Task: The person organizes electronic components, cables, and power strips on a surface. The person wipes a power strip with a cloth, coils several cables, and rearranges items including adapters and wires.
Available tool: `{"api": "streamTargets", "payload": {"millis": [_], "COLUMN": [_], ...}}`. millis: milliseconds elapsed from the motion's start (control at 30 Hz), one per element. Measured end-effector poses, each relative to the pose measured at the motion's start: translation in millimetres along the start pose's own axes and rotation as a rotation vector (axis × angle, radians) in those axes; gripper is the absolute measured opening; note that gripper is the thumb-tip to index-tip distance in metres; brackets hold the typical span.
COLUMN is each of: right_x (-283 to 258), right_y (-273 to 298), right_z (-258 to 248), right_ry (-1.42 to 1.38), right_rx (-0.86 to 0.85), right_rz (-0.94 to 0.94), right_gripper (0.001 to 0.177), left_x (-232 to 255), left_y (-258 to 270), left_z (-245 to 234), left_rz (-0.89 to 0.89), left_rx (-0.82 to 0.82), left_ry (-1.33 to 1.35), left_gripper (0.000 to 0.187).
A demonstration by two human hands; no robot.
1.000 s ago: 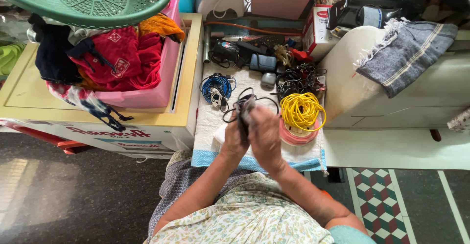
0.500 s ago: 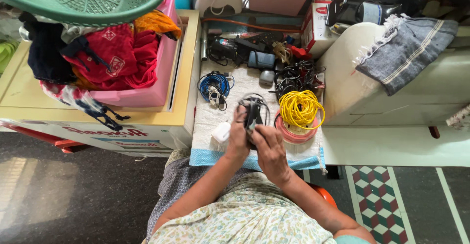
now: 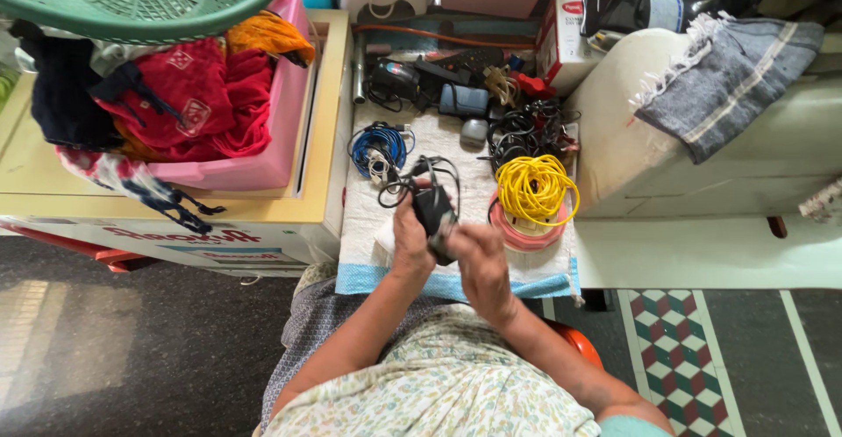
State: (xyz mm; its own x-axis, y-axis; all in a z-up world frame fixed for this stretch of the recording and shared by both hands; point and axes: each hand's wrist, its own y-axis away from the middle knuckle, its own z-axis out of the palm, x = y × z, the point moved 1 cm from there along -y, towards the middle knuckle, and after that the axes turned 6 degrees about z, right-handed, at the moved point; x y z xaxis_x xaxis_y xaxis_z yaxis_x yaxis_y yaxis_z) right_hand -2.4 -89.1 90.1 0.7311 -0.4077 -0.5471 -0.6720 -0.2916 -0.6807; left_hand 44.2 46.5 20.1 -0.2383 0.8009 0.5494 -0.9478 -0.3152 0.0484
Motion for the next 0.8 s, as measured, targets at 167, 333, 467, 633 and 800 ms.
{"api": "streamTargets", "payload": {"millis": [167,333,467,633,800], "right_x": [43.7,34.4,26.1,38.7,73.2], "right_y": [-11.0,18.1,16.1,6.6,16.7], "right_z": [-2.5,-1.4,6.2,11.2,26.7], "right_ry": [-0.206,-0.091,-0.838,-0.76,-0.391], "right_rx": [0.146,-0.124,-0.228,-0.206,-0.125], "right_rz": [0.316,0.072,1.115,0.837,0.866], "right_gripper": [0.037,0.062,0.067,0.063,0.039], "left_x": [-7.7,10.0,-12.1,-35.3,-20.9], "left_y": [13.2,11.1,5.6,-3.0,11.8], "left_z": [14.8,17.4,-7.3,-19.3,12.8], "left_rz": [-0.043,-0.135,-0.02,-0.022,-0.008], "left_rx": [0.023,-0.032,-0.076,0.097,0.045], "left_ry": [-0.088,0.053,0.025,-0.06,-0.25], "left_gripper": [0.044,0.041,0.037,0.032,0.037]}}
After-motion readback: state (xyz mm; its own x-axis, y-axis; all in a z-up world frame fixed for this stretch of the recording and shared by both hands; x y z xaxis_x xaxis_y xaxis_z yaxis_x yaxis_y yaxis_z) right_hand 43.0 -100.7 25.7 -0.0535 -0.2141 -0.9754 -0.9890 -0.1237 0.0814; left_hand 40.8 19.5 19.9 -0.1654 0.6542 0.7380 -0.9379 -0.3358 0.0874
